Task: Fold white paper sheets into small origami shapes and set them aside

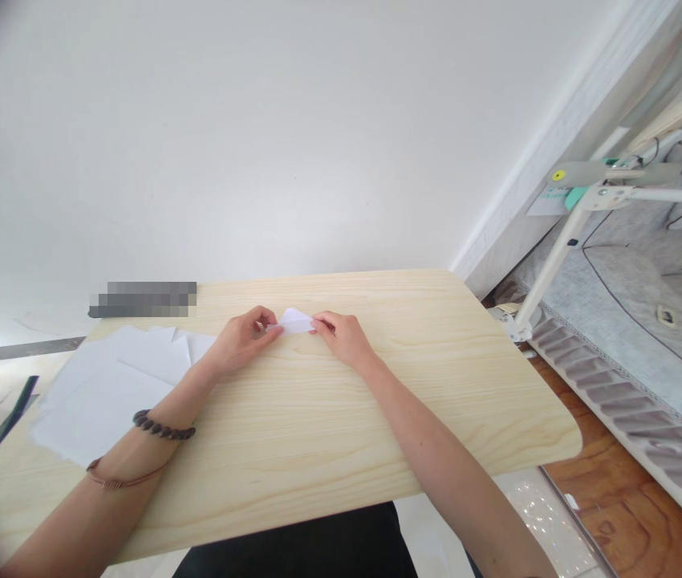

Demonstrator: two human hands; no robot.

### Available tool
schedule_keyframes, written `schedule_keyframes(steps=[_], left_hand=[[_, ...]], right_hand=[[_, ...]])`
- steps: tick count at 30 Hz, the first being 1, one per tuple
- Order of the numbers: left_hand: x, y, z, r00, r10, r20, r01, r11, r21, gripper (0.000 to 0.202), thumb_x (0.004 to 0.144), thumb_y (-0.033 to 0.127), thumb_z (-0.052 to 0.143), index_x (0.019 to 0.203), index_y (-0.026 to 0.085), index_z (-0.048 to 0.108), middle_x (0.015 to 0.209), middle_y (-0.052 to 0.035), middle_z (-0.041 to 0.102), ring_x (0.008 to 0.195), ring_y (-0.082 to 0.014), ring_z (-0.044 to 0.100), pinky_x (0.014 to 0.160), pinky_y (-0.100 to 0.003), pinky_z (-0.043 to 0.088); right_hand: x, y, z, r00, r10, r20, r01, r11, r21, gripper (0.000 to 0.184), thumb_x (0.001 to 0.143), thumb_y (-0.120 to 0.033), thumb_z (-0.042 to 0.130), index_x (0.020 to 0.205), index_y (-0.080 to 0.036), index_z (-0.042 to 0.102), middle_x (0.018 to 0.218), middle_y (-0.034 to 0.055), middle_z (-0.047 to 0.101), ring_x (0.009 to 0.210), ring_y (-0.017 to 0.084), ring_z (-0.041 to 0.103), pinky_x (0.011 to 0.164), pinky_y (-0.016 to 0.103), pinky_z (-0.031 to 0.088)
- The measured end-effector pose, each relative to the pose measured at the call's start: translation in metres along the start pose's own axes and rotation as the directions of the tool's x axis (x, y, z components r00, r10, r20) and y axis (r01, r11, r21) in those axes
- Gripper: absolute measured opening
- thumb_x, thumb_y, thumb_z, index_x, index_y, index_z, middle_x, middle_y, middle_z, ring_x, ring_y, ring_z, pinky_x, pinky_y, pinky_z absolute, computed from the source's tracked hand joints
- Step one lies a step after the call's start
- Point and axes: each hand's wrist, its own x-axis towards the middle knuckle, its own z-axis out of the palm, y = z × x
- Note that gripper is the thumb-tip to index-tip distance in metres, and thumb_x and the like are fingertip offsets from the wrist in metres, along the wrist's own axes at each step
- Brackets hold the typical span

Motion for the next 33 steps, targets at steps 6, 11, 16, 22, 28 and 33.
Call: schedule_keyframes(steps=[6, 11, 16, 22, 28, 33], left_hand=[[0.0003, 0.0013, -0.0006, 1.0, 0.008, 0.006, -0.008, 1.0, 0.003, 0.025, 0.078, 0.043, 0.047, 0.081, 0.019, 0.052, 0.075, 0.0005, 0.058, 0.061, -0.0119, 0.05, 0.059, -0.024, 0.039], [0.0001, 0.0011, 0.0, 1.0, 0.008, 0.019, -0.008, 1.0, -0.017, 0.026, 0.079, 0.042, 0.045, 0.075, 0.018, 0.052, 0.071, 0.0006, 0.058, 0.058, -0.0111, 0.048, 0.057, -0.023, 0.038], [-0.0002, 0.0023, 0.0008, 1.0, 0.002, 0.013, -0.002, 0.999, -0.032, 0.026, 0.08, 0.042, 0.045, 0.075, 0.018, 0.053, 0.069, 0.0009, 0.057, 0.055, -0.0101, 0.047, 0.054, -0.023, 0.037], [-0.0005, 0.0037, -0.0003, 0.999, -0.008, 0.033, 0.01, 0.999, -0.051, 0.028, 0.079, 0.044, 0.045, 0.076, 0.018, 0.053, 0.07, 0.0011, 0.058, 0.054, -0.0097, 0.046, 0.053, -0.022, 0.037], [-0.0011, 0.0048, 0.0001, 0.999, -0.004, 0.043, 0.007, 0.998, -0.056, 0.029, 0.079, 0.045, 0.045, 0.075, 0.017, 0.052, 0.068, 0.0012, 0.057, 0.052, -0.0096, 0.046, 0.052, -0.022, 0.036], [-0.0013, 0.0062, 0.0005, 0.998, -0.004, 0.061, 0.007, 0.999, -0.044, 0.03, 0.079, 0.045, 0.044, 0.075, 0.017, 0.053, 0.064, 0.0016, 0.056, 0.051, -0.0099, 0.046, 0.051, -0.023, 0.035]], right_hand=[[-0.001, -0.0002, 0.0012, 1.0, 0.011, 0.008, -0.011, 0.999, 0.03, 0.023, 0.081, -0.033, 0.045, 0.087, -0.019, 0.063, 0.073, 0.0008, 0.067, 0.059, 0.01, 0.054, 0.056, 0.021, 0.038], [-0.0006, -0.0015, 0.0023, 1.0, -0.018, 0.001, 0.018, 1.0, 0.003, 0.025, 0.082, -0.033, 0.043, 0.082, -0.017, 0.062, 0.064, 0.0, 0.063, 0.053, 0.009, 0.051, 0.055, 0.02, 0.038], [-0.0003, -0.0012, 0.0022, 1.0, -0.027, -0.004, 0.027, 0.999, -0.021, 0.022, 0.083, -0.029, 0.042, 0.085, -0.017, 0.06, 0.064, -0.0004, 0.062, 0.051, 0.008, 0.049, 0.053, 0.019, 0.038], [-0.0008, 0.0003, 0.0023, 1.0, -0.02, 0.002, 0.02, 1.0, -0.01, 0.023, 0.083, -0.03, 0.041, 0.088, -0.017, 0.059, 0.066, 0.0005, 0.062, 0.055, 0.009, 0.052, 0.054, 0.019, 0.039], [-0.0011, -0.0001, 0.0032, 0.999, -0.035, 0.016, 0.035, 0.999, 0.016, 0.022, 0.083, -0.033, 0.042, 0.083, -0.018, 0.057, 0.065, -0.0001, 0.061, 0.054, 0.009, 0.05, 0.055, 0.02, 0.038], [-0.0013, -0.0012, 0.002, 0.998, -0.049, 0.034, 0.049, 0.999, -0.013, 0.022, 0.085, -0.03, 0.039, 0.084, -0.018, 0.057, 0.065, -0.001, 0.061, 0.051, 0.008, 0.046, 0.053, 0.019, 0.035]])
